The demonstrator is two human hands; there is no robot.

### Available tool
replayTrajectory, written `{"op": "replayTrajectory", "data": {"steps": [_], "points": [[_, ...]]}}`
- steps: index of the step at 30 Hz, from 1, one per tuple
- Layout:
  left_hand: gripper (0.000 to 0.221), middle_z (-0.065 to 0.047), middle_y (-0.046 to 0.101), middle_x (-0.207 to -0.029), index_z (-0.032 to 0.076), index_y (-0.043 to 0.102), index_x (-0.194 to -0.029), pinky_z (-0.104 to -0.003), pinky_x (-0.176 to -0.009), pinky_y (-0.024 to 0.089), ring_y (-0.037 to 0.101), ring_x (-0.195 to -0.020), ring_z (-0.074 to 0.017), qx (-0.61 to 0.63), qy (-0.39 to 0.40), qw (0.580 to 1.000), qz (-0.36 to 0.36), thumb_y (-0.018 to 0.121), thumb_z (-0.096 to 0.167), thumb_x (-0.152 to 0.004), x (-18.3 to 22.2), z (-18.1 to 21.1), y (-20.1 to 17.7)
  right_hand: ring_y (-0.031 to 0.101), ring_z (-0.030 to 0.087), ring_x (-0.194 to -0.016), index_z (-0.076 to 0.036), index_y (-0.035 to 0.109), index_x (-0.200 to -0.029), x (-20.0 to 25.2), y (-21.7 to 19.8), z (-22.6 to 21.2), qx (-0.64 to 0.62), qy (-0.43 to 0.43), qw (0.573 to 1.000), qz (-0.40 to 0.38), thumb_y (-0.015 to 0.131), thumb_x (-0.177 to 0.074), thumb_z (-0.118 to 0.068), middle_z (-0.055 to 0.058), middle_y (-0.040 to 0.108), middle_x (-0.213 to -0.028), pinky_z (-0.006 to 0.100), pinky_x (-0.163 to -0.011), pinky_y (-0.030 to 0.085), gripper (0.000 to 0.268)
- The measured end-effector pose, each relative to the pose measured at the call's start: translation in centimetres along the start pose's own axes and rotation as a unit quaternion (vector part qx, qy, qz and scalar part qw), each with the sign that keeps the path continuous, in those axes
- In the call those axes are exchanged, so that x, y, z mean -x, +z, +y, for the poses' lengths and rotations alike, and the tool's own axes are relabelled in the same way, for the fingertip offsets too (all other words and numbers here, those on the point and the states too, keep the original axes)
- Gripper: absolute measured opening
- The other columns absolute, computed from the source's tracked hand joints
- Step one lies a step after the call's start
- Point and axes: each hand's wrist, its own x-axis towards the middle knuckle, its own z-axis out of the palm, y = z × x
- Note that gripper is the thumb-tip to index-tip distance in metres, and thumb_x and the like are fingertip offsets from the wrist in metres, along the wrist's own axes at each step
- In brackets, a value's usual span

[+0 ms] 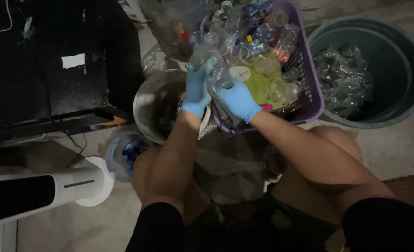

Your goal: Sorting plastic bottles by removing labels and placing them into separate containers

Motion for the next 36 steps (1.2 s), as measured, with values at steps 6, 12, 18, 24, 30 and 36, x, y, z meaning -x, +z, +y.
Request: {"op": "replayTrajectory", "data": {"steps": [6, 12, 18, 24, 30, 36], "points": [[0.027, -0.002, 0.068, -0.085, 0.013, 0.073, -0.104, -0.033, -0.061, 0.061, 0.068, -0.070, -0.0170, -0.014, -0.001, 1.000, 0.015, 0.088, 0.008, -0.082, 0.5, 4.0, -0.1, 0.065, 0.021, -0.119, -0.003, 0.064, -0.135, 2.1, -1.7, 0.1, -0.191, -0.139, 0.962, -0.138, 0.083, -0.079, -0.015, 0.015, 0.072, -0.128, 0.044, -0.106, 0.052, 0.060], [0.046, -0.008, 0.072, -0.101, 0.012, 0.062, -0.119, -0.032, -0.073, 0.057, 0.069, -0.084, -0.0183, -0.041, 0.073, 0.996, -0.040, 0.081, -0.003, -0.080, 1.7, 5.3, 0.4, 0.039, 0.024, -0.143, 0.000, 0.021, -0.161, -0.5, -5.4, 2.8, -0.322, -0.123, 0.838, -0.422, 0.077, -0.079, -0.043, 0.015, 0.033, -0.164, 0.035, -0.116, 0.037, 0.109], [0.051, -0.008, 0.075, -0.106, 0.006, 0.063, -0.119, -0.032, -0.087, 0.061, 0.073, -0.096, -0.0202, -0.222, 0.054, 0.969, -0.097, 0.089, 0.004, -0.075, 4.4, 6.0, 2.7, 0.068, 0.015, -0.071, -0.011, 0.067, -0.081, -1.1, -2.3, 4.0, -0.331, 0.045, 0.881, -0.334, 0.078, -0.087, -0.016, 0.003, 0.072, -0.079, 0.029, -0.069, 0.055, 0.014], [0.085, -0.015, 0.066, -0.138, 0.015, 0.056, -0.143, -0.052, -0.113, 0.051, 0.060, -0.134, -0.0322, -0.396, 0.020, 0.918, -0.030, 0.100, 0.031, -0.072, 3.0, 2.7, 1.6, 0.072, 0.023, -0.105, -0.008, 0.070, -0.128, -3.9, 3.0, 7.9, -0.356, -0.040, 0.909, -0.213, 0.089, -0.074, -0.002, 0.011, 0.074, -0.120, 0.044, -0.090, 0.062, 0.058], [0.091, -0.018, 0.058, -0.150, 0.014, 0.044, -0.154, -0.053, -0.117, 0.047, 0.055, -0.140, -0.0348, -0.366, 0.020, 0.928, -0.064, 0.094, 0.034, -0.081, 3.9, 3.2, 2.4, 0.071, 0.024, -0.107, -0.002, 0.072, -0.123, -0.9, 1.5, 2.8, -0.359, -0.093, 0.913, -0.173, 0.087, -0.074, 0.003, 0.013, 0.074, -0.118, 0.047, -0.097, 0.059, 0.051], [0.100, -0.033, 0.041, -0.158, 0.002, 0.022, -0.162, -0.057, -0.121, 0.041, 0.040, -0.147, -0.0464, -0.225, -0.040, 0.971, -0.068, 0.085, 0.019, -0.086, 7.0, 7.4, 5.0, 0.071, 0.020, -0.101, 0.002, 0.070, -0.120, -7.4, 4.6, 12.2, -0.367, -0.111, 0.909, -0.160, 0.089, -0.066, 0.011, 0.011, 0.074, -0.112, 0.044, -0.096, 0.059, 0.058]]}}
